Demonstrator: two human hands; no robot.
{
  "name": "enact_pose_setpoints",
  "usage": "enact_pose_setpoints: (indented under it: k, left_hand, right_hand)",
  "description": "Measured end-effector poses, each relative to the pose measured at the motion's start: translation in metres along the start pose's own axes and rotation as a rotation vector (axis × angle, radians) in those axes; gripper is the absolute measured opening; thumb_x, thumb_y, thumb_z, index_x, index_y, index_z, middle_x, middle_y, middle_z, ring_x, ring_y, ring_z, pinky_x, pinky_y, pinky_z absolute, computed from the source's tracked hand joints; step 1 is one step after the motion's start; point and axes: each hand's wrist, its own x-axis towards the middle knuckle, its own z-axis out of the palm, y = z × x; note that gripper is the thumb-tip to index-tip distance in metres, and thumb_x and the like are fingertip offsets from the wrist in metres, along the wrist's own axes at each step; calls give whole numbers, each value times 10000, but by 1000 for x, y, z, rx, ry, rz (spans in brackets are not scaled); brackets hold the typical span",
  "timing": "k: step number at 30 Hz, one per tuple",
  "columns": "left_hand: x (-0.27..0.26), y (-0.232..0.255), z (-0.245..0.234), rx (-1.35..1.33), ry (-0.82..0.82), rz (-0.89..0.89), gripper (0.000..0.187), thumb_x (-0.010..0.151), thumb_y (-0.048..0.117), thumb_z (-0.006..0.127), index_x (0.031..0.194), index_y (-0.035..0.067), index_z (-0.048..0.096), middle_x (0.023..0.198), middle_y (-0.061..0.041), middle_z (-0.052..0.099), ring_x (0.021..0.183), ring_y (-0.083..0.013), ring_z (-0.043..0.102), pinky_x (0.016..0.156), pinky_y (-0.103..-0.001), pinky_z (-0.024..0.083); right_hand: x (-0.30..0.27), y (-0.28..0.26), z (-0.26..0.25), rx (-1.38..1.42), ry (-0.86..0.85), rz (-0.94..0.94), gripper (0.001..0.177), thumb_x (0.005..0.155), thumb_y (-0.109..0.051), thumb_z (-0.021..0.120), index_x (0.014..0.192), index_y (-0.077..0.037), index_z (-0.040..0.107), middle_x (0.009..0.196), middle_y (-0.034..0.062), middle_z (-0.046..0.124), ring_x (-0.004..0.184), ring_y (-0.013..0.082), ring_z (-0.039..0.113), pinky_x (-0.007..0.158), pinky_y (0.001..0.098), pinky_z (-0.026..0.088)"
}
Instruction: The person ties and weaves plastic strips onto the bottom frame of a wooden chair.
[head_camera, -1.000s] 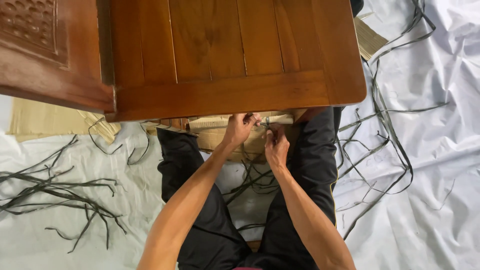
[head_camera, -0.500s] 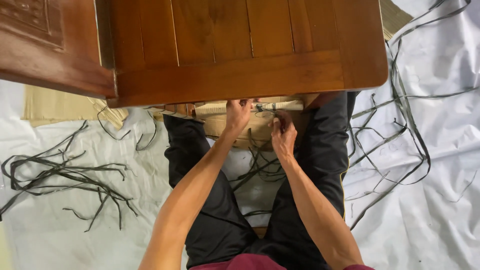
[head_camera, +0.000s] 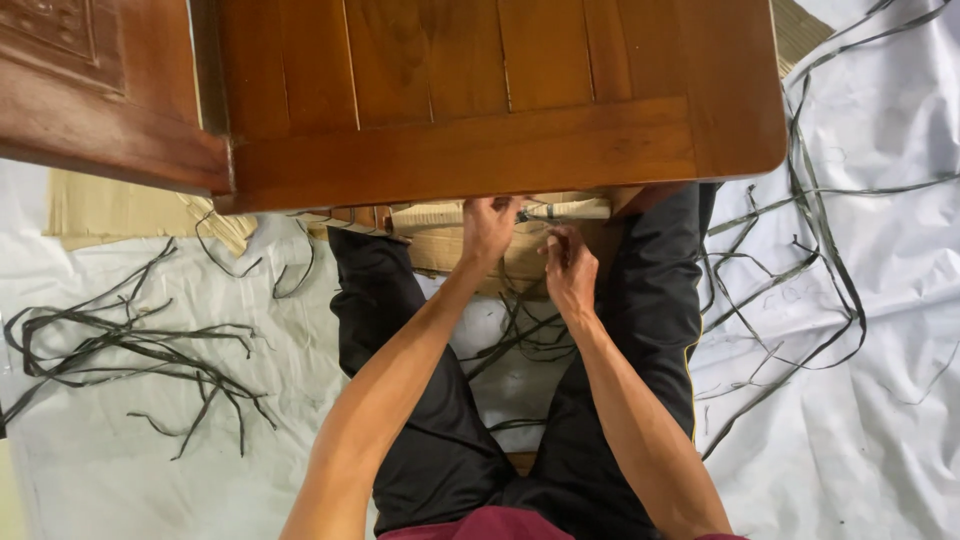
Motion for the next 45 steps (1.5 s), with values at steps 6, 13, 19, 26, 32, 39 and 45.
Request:
enact_pose_setpoints:
  k: [6, 13, 19, 26, 32, 39, 45]
  left_hand:
    - [-4, 67, 14, 156, -114, -28, 283, 946, 289, 752, 949, 5, 745, 847, -107, 759, 730, -161, 719, 652, -316, 591]
    - [-25, 63, 11, 166, -199, 46, 297, 965, 283, 751, 912, -7, 718, 904, -86, 721, 730, -139, 723, 653, -297, 589]
    - [-36, 79, 3, 278, -232, 126, 269, 933, 288, 749, 936, 19, 759, 934, -94, 718, 798, -194, 701, 676, -339, 565]
    - [-36, 74, 15, 483, -384, 162, 319, 909, 401, 753, 962, 89, 799, 953, -71, 735, 808, -244, 708, 719, -383, 567]
    - [-26, 80, 25, 461, -314, 154, 324, 902, 399, 751, 944, 81, 791, 947, -68, 738, 792, -242, 716, 703, -381, 575]
    - [-16, 101, 22, 418, -256, 284, 318, 954, 379, 683, 971, 75, 772, 976, -97, 752, 919, -298, 710, 809, -418, 561]
    - [4, 46, 19, 365, -372, 192, 343, 1079, 297, 442, 1126, 73, 698, 1077, -129, 732, 1042, -337, 689, 946, -464, 531]
  right_hand:
    - [2, -18, -19, 181, -75, -27, 245, 1056, -63, 498, 1199, 19, 678, 1005, 69, 762, 810, 106, 685, 688, 264, 553]
    - [8, -24, -28, 292, -110, -69, 263, 1042, -30, 485, 1228, 26, 663, 1095, 76, 748, 972, 122, 713, 816, 262, 564]
    - [18, -33, -31, -44, 105, -262, 175, 1051, -50, 619, 1149, 28, 740, 1057, 135, 719, 922, 206, 669, 783, 311, 541]
    - [30, -1, -30, 3, -48, -258, 297, 927, 11, 616, 1212, -6, 699, 1091, 151, 744, 975, 257, 723, 826, 343, 565]
    - [26, -31, -37, -287, -29, -499, 309, 903, -34, 619, 1201, -10, 699, 1064, 195, 708, 980, 388, 686, 841, 423, 556]
    - [24, -35, -35, -223, -80, -428, 240, 1006, -57, 542, 1191, 14, 677, 1070, 213, 675, 942, 390, 664, 774, 418, 534]
    - [24, -23, -36, -194, -107, -226, 220, 1082, -124, 603, 946, 50, 593, 845, 174, 562, 697, 312, 527, 676, 397, 460]
